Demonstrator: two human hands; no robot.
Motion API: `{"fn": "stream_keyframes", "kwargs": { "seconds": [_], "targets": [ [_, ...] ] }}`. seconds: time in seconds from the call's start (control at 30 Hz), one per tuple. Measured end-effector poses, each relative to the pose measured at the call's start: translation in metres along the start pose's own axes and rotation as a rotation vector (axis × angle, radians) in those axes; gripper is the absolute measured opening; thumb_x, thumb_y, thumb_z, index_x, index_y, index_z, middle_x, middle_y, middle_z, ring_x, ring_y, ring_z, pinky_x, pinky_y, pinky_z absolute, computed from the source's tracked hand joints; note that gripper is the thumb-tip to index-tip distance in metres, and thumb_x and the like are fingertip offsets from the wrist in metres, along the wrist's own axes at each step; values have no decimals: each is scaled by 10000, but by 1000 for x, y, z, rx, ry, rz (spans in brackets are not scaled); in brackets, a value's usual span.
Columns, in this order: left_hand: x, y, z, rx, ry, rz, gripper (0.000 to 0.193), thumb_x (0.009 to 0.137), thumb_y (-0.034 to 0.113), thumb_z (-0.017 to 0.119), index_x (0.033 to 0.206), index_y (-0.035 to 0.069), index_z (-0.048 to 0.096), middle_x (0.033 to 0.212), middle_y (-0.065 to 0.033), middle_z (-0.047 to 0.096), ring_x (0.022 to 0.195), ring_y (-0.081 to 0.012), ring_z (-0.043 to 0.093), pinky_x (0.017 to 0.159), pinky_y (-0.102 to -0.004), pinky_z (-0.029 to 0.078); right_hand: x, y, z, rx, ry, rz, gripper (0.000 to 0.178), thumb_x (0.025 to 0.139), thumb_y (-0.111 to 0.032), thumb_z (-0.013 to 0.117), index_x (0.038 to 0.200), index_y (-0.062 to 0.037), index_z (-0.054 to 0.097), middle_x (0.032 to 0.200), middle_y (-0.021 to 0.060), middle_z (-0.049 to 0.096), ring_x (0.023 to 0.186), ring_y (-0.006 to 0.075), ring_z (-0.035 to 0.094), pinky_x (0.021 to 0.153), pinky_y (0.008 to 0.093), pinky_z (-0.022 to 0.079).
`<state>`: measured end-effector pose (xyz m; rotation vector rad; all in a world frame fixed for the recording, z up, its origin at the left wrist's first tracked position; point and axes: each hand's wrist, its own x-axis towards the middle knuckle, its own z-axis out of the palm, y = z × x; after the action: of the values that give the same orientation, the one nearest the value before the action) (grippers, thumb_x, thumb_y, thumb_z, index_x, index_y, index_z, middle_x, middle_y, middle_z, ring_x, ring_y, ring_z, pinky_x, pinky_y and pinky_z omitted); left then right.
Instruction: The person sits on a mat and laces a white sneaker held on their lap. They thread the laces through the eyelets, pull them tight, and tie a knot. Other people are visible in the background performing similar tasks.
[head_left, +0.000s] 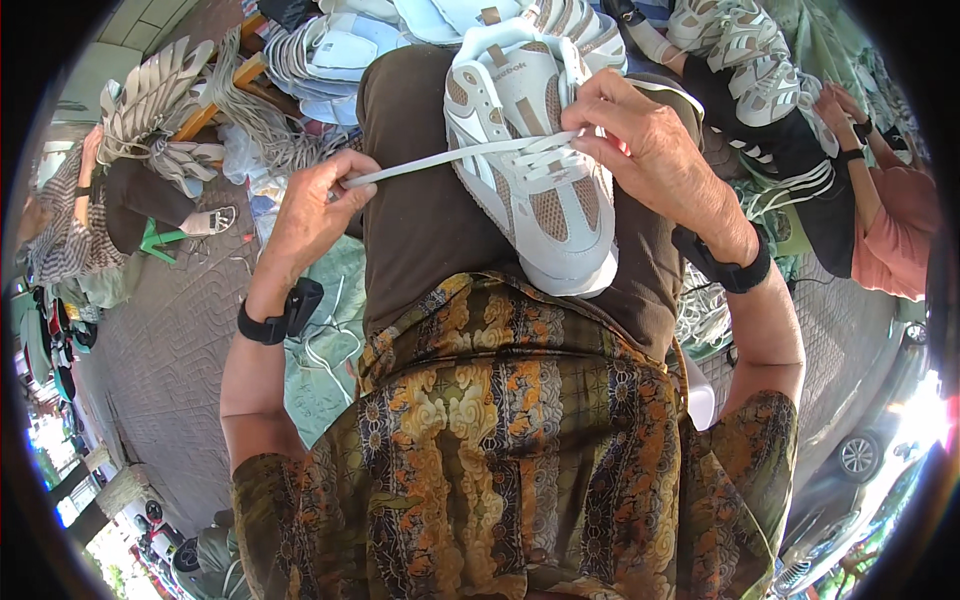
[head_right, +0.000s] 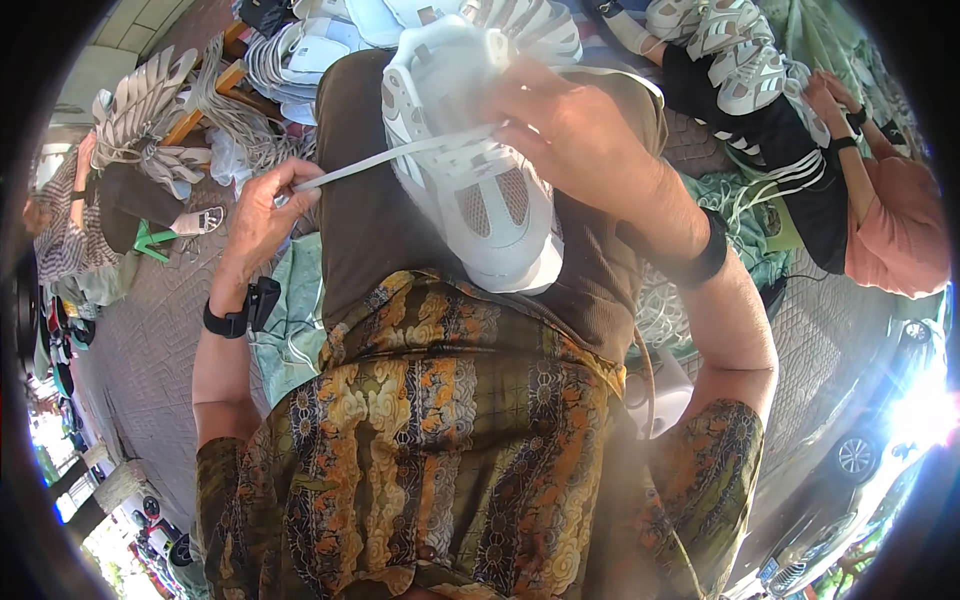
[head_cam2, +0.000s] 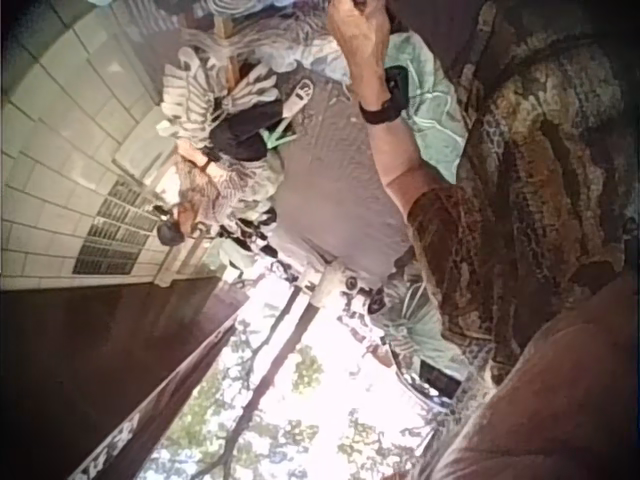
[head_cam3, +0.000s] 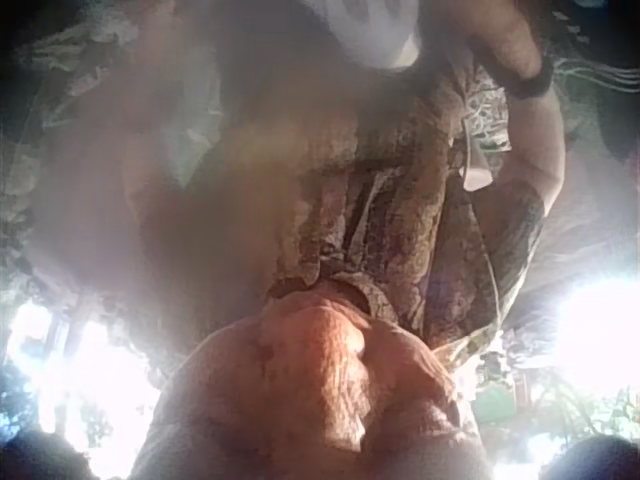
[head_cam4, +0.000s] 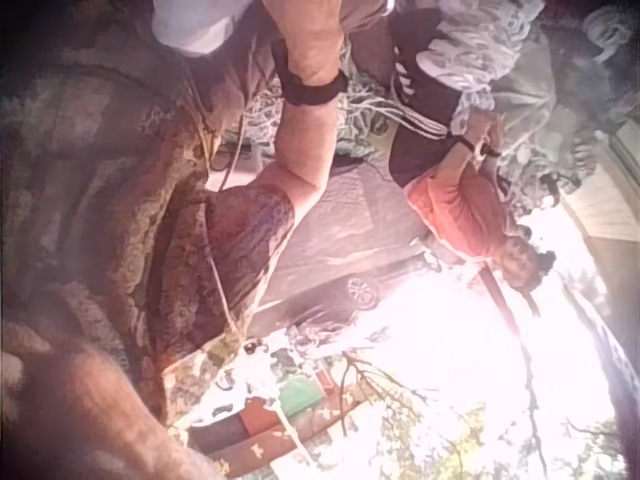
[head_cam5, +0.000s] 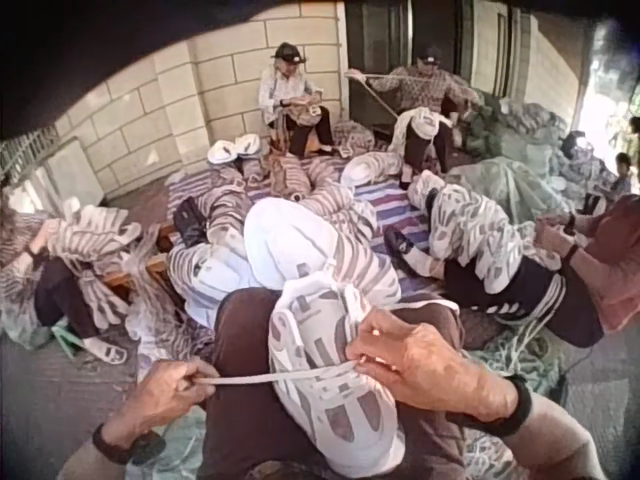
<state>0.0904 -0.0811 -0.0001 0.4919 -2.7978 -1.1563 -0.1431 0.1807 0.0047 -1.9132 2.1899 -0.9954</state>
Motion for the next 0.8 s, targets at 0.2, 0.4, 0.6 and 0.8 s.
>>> {"fn": "stream_keyframes", "kwargs": {
  "seconds": [0.2,0.4,0.6,0.8],
  "targets": [
    [-1,-11,-4,154,182,169,226,795,23,665,1018,18,634,871,-57,656,710,-159,593,661,-292,483,9,1,-8,152,-38,79,115,860,-32,625,920,-28,528,787,77,528,666,199,542,628,321,435],
    [-9,-36,-5,664,381,398,239,794,16,637,1033,34,631,887,-141,651,748,-292,642,676,-377,522,5,2,-20,-263,-56,65,158,822,-68,577,979,-58,560,811,140,589,762,333,630,636,395,506],
    [-16,-47,-18,725,345,314,224,844,53,576,1066,34,600,862,-159,649,742,-341,642,660,-430,516,-11,47,-33,-625,248,-2,209,783,17,539,972,-69,563,916,107,565,834,324,631,664,407,541],
    [-58,-126,-63,982,281,-33,130,871,110,571,977,34,574,769,-171,628,691,-375,628,618,-462,504,-61,91,-84,-826,258,269,184,831,6,498,990,-76,541,953,137,586,857,377,628,665,453,530]
  ]
}}
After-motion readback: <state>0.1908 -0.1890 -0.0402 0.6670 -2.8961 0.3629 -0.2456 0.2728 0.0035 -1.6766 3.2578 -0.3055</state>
